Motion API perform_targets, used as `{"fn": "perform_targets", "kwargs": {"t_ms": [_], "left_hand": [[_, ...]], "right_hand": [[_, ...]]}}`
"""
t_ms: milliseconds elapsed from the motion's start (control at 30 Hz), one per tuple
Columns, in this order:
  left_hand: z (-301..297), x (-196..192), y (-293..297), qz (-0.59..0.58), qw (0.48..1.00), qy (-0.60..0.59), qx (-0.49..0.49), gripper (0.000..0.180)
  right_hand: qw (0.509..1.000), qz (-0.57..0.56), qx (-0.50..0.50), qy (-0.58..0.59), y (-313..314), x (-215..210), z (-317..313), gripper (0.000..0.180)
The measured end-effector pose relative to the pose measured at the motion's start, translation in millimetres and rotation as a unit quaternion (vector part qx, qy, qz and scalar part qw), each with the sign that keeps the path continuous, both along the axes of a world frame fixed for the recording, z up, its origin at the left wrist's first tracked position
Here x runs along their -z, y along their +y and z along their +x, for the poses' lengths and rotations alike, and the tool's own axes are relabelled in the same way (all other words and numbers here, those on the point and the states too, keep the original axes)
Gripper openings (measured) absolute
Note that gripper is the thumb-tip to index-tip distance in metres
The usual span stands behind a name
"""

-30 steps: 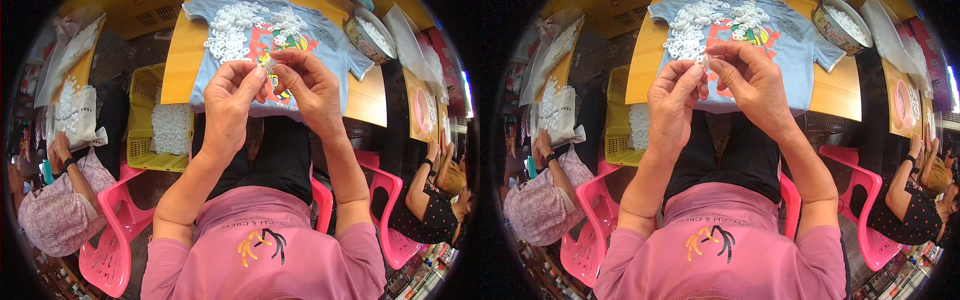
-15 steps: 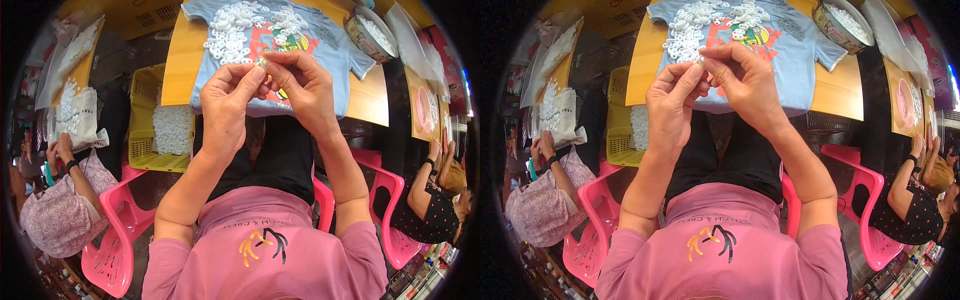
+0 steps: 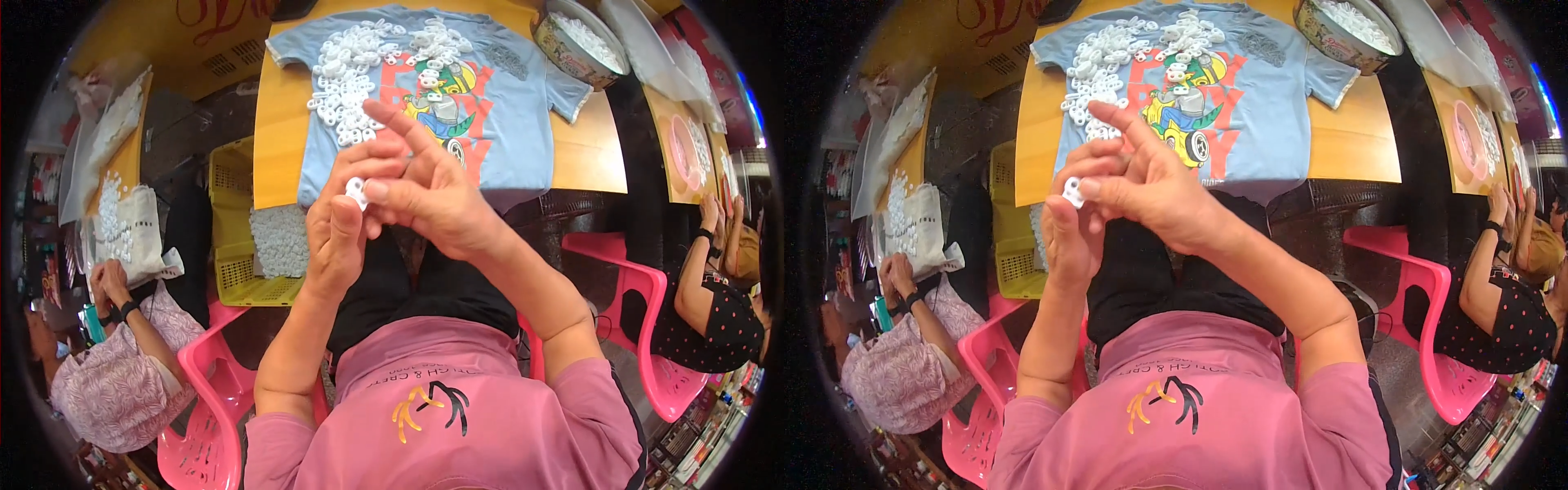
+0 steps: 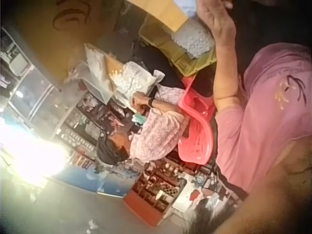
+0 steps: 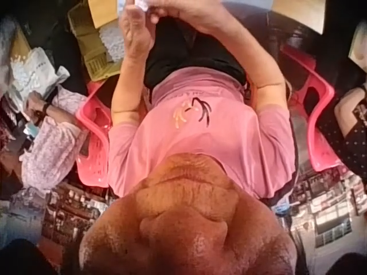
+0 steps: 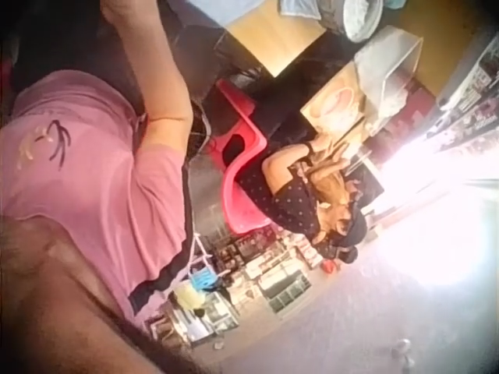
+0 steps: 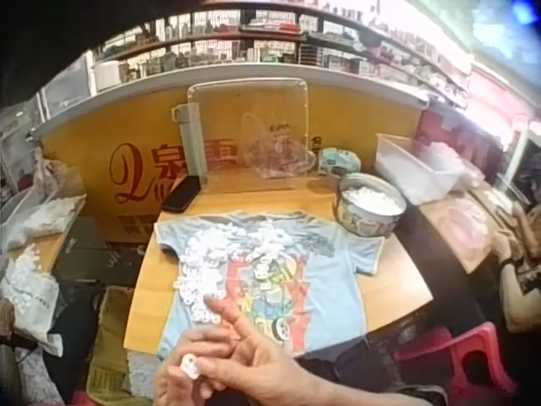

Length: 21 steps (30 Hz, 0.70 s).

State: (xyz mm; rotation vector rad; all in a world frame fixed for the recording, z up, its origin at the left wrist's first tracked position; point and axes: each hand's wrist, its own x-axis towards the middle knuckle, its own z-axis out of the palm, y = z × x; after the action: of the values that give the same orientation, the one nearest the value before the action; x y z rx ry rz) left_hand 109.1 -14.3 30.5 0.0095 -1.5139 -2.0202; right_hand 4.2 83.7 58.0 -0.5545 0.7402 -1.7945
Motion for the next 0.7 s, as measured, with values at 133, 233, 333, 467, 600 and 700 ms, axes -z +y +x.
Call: {"fn": "perform_targets", "kwargs": {"t_ms": [133,233,333,467,600,700], "left_hand": [[9.3,6.7,-6.0,-0.033,0.999,0.018,-0.012,0.052],[13.7,9.5,-10.3,-0.038,0.998,0.041,-0.031,0.046],[18.4,9.0,-11.7,0.002,0.998,0.051,-0.022,0.045],[40.5,0.4,-15.7,0.067,0.997,-0.009,-0.026,0.045],[83.6,18.2,-54.4,0.106,0.992,-0.012,-0.062,0.031],[126.2,35.9,-84.0,0.05,0.977,-0.141,-0.149,0.032]], "right_hand": [[1.0,-0.007,-0.005,0.007,-4.3,-3.3,10.7,0.079],[0.999,0.0,0.012,0.035,-11.8,-1.4,16.5,0.081],[0.999,-0.016,0.009,0.044,-18.5,3.8,20.1,0.081],[0.994,0.015,-0.049,0.098,-19.3,-9.5,14.6,0.071],[0.876,0.127,0.097,0.455,-6.1,-7.9,-35.4,0.027],[0.792,0.202,0.196,0.542,4.0,8.8,-90.3,0.016]]}}
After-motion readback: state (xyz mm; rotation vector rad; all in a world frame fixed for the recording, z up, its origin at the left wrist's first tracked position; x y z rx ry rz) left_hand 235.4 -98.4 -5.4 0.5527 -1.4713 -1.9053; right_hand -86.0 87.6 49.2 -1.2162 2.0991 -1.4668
